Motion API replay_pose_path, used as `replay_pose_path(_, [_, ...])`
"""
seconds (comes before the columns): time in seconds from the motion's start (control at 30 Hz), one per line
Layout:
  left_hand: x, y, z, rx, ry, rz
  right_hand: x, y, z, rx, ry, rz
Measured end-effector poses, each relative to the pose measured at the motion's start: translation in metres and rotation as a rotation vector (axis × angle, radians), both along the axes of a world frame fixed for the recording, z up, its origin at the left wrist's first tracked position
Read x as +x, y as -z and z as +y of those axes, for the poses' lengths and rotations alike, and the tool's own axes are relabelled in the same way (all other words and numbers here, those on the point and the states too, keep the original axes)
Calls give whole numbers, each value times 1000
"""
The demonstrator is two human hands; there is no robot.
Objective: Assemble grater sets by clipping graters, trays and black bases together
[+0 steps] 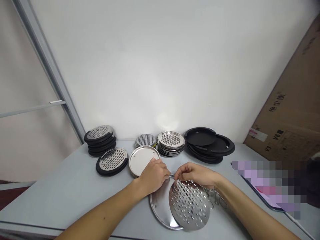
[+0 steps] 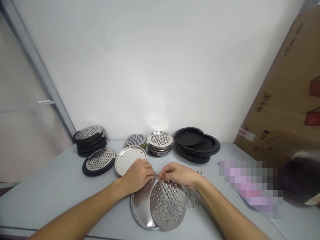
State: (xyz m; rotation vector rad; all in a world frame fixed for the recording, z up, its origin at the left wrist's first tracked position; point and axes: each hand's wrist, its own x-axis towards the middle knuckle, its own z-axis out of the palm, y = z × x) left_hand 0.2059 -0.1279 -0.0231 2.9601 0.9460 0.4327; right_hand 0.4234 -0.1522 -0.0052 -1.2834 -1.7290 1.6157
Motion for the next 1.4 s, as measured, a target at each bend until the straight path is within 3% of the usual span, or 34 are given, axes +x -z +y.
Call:
replay_pose_path(0.2, [-4, -6, 0, -16, 24, -29, 1, -4, 0, -69, 46, 40])
replay_pose_path(0.37, [-13, -27, -1, -6, -6, -232, 1, 4, 3, -74, 59, 152])
replay_pose_path(0.47, [-17, -39, -6, -56, -26, -310, -1, 11, 6, -47, 81, 214])
replay_pose_path(0.6, [-20, -44, -13, -169, -9, -239, -4, 14, 7, -8, 24, 220])
replay_pose_path(0.9, [-37, -45, -45, -379, 7, -125, -4, 15, 5, 317, -9, -113])
replay_pose_path(1.4, [-56, -20, -62, -346, 47, -108, 0, 9, 3, 298, -90, -222])
